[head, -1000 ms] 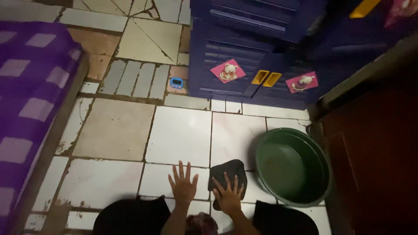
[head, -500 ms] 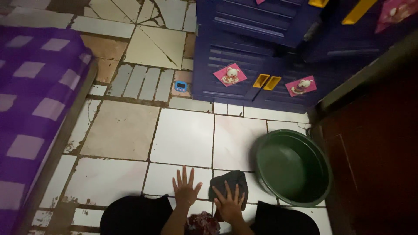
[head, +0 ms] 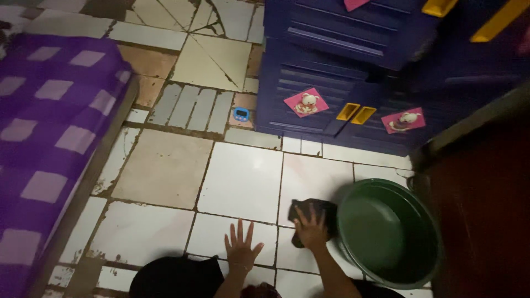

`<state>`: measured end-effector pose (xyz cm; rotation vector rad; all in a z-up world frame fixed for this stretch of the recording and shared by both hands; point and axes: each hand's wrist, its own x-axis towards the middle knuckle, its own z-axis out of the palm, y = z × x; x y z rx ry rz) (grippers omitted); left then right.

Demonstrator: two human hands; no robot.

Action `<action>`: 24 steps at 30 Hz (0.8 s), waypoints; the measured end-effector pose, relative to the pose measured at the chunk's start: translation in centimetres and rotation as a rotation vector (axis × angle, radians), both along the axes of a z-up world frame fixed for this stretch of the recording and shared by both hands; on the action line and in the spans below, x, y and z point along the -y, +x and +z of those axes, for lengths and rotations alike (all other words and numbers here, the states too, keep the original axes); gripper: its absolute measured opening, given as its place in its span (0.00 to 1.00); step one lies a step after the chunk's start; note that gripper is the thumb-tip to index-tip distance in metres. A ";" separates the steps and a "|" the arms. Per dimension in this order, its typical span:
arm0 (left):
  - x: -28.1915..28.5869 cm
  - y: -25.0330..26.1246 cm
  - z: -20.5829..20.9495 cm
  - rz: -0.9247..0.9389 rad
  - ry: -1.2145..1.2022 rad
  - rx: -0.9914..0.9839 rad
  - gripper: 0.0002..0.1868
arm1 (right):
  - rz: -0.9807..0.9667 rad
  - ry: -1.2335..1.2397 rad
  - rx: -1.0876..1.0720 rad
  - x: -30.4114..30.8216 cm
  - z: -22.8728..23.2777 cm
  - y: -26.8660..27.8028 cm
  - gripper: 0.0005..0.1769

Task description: The person sits on a tiled floor and wipes the floor with a dark cloth, repeatedly dipping the cloth into a green basin of water and scrubbing the tiles in front of them.

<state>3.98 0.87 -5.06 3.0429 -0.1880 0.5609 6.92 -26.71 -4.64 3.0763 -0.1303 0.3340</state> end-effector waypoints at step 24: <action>-0.5 2.4 5.8 -0.079 -0.073 -0.027 0.62 | -0.217 0.502 -0.542 -3.5 8.4 -3.2 0.34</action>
